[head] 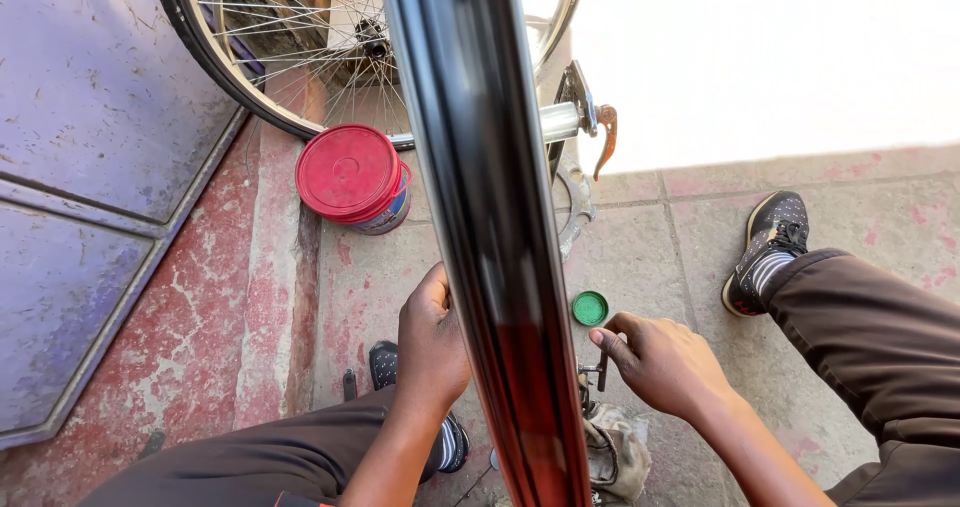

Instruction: The person sits on the floor and uses a spoke wrench to tighten the nipples on the bicycle wheel spokes. They rotate the wheel to access different spokes and continue adjusting the tension.

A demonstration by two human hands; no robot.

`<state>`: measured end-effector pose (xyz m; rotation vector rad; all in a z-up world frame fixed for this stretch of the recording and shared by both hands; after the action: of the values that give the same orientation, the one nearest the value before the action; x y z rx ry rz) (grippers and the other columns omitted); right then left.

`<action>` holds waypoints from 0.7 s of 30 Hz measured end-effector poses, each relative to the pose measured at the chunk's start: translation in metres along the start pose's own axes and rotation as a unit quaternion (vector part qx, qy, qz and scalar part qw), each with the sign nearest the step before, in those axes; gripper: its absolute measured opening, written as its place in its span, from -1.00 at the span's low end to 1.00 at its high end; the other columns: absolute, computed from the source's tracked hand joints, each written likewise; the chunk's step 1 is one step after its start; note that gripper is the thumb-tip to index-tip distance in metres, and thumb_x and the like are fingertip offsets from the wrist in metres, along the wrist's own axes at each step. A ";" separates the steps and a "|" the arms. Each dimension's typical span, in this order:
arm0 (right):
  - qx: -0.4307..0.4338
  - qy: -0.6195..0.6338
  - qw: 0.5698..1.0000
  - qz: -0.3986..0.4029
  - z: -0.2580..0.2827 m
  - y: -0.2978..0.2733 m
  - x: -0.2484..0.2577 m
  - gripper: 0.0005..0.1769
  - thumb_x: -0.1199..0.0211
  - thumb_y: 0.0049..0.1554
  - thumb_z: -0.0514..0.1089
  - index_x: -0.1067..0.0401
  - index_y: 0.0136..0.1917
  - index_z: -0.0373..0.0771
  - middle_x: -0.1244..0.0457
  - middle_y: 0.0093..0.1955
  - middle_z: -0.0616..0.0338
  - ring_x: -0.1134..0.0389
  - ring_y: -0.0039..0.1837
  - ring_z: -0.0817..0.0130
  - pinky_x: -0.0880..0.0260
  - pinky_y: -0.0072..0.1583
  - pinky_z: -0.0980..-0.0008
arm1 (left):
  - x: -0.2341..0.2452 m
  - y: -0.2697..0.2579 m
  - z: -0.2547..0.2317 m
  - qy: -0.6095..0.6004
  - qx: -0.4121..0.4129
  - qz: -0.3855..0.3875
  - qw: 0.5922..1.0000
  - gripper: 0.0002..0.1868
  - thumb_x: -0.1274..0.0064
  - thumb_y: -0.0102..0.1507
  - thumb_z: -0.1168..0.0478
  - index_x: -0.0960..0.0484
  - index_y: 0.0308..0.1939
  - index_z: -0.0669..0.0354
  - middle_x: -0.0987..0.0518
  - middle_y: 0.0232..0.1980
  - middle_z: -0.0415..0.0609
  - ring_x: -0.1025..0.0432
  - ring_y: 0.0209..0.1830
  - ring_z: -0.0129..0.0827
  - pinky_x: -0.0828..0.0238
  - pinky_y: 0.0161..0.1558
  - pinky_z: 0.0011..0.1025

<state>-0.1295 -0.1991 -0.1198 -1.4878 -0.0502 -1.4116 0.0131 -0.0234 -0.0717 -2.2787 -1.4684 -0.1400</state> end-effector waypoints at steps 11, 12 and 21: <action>0.010 -0.011 1.000 -0.009 -0.002 0.002 -0.003 -0.53 0.16 0.21 0.35 -0.41 -0.06 0.06 -0.40 -0.17 0.13 -0.35 0.00 -0.06 -0.26 -0.03 0.11 | 0.001 -0.011 -0.013 -0.049 -0.062 0.004 0.997 -0.70 -0.01 0.18 0.15 -0.21 -0.55 -0.02 -0.02 -0.50 -0.36 0.10 -0.46 -0.63 0.14 -0.52 -0.51; 0.006 -0.013 1.000 -0.010 -0.001 0.001 -0.002 -0.54 0.16 0.20 0.35 -0.43 -0.05 0.09 -0.40 -0.14 0.15 -0.35 0.02 -0.05 -0.27 -0.02 0.11 | 0.001 -0.013 -0.017 -0.063 -0.084 0.000 0.994 -0.72 -0.01 0.18 0.18 -0.24 -0.54 -0.02 -0.08 -0.52 -0.36 0.07 -0.47 -0.67 0.10 -0.53 -0.53; -0.001 -0.012 1.000 -0.015 -0.003 0.001 -0.002 -0.57 0.11 0.19 0.32 -0.44 -0.02 0.10 -0.41 -0.09 0.15 -0.36 0.06 -0.02 -0.29 0.01 0.10 | 0.002 -0.013 -0.019 -0.068 -0.112 -0.006 0.991 -0.74 0.09 0.27 0.22 -0.26 -0.52 0.00 -0.09 -0.56 -0.35 0.05 -0.54 -0.70 0.09 -0.57 -0.54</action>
<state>-0.1312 -0.2004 -0.1228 -1.5110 -0.0857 -1.4176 0.0048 -0.0248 -0.0501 -2.5016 -1.6075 -0.1631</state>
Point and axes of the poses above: each hand's wrist, its own y-axis towards the middle knuckle, its own x-axis out of the back of the hand, z = x × y, the point moved 1 cm from there along y, towards the middle knuckle
